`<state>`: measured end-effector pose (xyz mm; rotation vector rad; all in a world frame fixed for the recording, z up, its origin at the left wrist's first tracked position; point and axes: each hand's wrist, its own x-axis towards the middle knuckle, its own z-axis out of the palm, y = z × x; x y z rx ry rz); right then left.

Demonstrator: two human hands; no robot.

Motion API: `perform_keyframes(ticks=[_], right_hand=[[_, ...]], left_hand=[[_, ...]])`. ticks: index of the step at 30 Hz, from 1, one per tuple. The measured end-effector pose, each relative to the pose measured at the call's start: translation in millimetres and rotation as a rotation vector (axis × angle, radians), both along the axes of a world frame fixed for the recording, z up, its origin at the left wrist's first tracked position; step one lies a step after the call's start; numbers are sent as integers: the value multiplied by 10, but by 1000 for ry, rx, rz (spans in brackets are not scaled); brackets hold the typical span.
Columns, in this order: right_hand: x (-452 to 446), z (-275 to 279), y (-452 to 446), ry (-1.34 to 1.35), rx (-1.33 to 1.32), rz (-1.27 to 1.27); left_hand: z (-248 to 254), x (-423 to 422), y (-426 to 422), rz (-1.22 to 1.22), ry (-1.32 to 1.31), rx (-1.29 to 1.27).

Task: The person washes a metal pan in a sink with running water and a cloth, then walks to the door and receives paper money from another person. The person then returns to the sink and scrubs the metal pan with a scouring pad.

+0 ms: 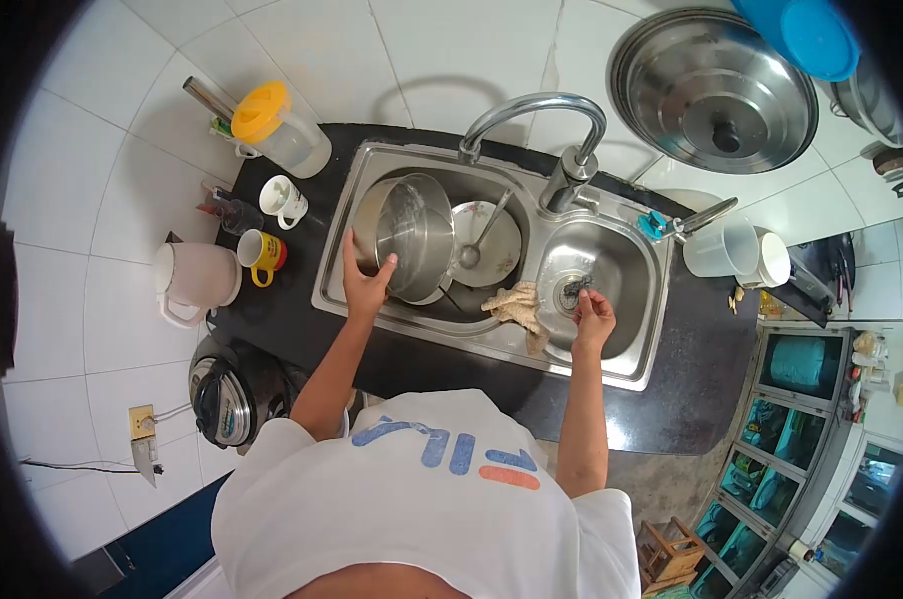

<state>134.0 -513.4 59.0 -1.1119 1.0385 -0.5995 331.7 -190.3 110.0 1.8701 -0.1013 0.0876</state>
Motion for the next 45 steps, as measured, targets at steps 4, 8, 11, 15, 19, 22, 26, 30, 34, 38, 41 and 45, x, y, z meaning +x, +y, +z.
perform_keyframes(ticks=[4, 8, 11, 15, 19, 22, 26, 30, 34, 38, 41, 45], right_hand=[[-8, -46, 3, -6, 8, -2], [-7, -19, 20, -13, 8, -4], [-15, -33, 14, -25, 5, 2], [-11, -10, 29, -20, -7, 5], [-24, -40, 19, -32, -6, 13], [-31, -44, 25, -30, 2, 0], [-46, -51, 17, -6, -4, -7], [-79, -48, 10, -20, -4, -3], [-83, 78, 40, 2, -16, 3], [-119, 136, 55, -22, -59, 44], [-100, 207, 133, 16, -116, 99], [-9, 230, 271, 60, -324, 205]], left_hand=[[269, -88, -72, -30, -85, 192], [458, -147, -121, -72, -63, 221], [438, -152, -128, -65, -152, 282], [483, -148, -146, -72, -209, 385], [492, -119, -165, -36, -171, 313], [156, -3, -145, 23, 41, 49], [112, 18, -166, 56, 712, -299], [-323, 13, -191, -68, 933, -553], [-581, 26, -188, -160, 1068, -631], [-854, 49, -165, -198, 1193, -725], [-968, 87, -155, -219, 1250, -702], [-1017, 109, -186, -219, 1256, -555]])
